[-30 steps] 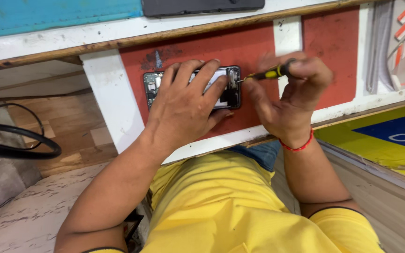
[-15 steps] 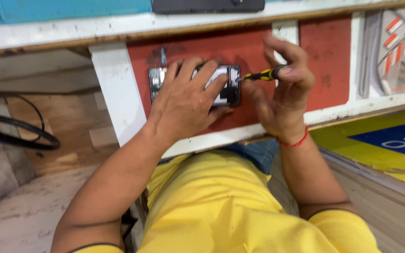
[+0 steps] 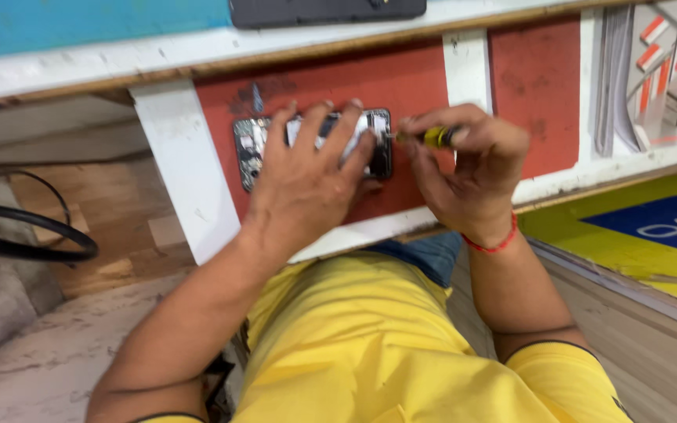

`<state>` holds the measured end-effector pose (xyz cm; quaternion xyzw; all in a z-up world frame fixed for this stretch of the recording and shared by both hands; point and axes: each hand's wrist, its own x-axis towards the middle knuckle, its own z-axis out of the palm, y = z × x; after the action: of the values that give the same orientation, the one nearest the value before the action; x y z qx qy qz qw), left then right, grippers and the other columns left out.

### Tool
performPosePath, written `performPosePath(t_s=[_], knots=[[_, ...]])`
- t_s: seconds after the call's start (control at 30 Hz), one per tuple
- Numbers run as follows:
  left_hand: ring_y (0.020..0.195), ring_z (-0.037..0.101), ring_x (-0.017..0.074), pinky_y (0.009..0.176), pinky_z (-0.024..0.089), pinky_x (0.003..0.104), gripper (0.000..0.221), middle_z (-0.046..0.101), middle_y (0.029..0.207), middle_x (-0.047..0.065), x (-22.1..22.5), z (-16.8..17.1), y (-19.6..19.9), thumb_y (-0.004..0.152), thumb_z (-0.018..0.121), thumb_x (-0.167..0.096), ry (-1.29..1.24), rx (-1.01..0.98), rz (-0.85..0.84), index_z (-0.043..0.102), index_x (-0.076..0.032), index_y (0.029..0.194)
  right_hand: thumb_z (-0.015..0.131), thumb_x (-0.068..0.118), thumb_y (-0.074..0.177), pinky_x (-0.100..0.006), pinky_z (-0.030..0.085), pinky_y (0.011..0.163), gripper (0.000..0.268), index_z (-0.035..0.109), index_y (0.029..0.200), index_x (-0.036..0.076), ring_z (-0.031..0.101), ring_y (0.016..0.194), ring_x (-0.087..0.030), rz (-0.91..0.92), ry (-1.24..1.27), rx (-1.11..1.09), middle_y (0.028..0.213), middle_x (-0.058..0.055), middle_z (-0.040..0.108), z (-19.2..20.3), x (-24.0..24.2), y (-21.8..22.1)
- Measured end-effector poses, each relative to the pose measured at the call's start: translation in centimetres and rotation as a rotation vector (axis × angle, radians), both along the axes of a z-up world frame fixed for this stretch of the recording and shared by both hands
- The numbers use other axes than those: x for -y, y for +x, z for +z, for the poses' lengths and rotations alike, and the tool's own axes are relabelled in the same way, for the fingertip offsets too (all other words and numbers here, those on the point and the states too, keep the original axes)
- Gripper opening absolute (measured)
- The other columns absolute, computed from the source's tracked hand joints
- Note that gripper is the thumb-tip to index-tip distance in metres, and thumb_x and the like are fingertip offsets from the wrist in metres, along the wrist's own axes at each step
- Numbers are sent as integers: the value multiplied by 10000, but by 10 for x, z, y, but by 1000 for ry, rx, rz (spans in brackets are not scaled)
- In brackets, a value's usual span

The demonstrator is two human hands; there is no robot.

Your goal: The person uses a screwdriver to remove screws from the back of a disassembled smartphone. They then lift the back cover and continue to unscrew internal components while the phone remains on the workbench.

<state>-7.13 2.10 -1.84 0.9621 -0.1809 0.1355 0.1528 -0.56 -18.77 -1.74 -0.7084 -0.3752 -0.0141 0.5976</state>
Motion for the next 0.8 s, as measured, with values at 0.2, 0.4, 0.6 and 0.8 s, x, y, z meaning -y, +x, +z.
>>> performPosePath(t_s=[0.2,0.4,0.6,0.8], knots=[[1345,523,344,1116,406,584,390,552,1504,157,3,-6,-4,966,641,-193,84,3,14,700,-50,1324,675,-189,983,-326,616,960,562,287,1255,116,645,1113,-249,-87,6,15,1228,-183,548,1,-10,-1],[1385,492,361,1142,389,606,486,523,1539,143,4,-19,-2,1038,693,-384,65,36,25,677,-34,1375,685,-179,1019,-318,607,901,537,295,1266,96,647,1055,-239,-124,-44,42,1206,-174,542,-8,6,2],[1429,469,338,1165,364,580,503,513,1566,110,2,-19,0,1036,755,-406,24,1,16,654,-41,1366,647,-139,1067,-279,581,921,498,317,1342,113,665,1106,-211,-63,-25,4,1176,-102,486,-4,11,7],[1397,477,331,1160,361,581,544,530,1535,105,-1,-28,-2,964,776,-404,22,-28,12,665,-70,1379,688,-136,988,-329,585,832,249,540,1156,-28,715,953,-219,-71,-363,111,1041,-127,683,31,17,25]])
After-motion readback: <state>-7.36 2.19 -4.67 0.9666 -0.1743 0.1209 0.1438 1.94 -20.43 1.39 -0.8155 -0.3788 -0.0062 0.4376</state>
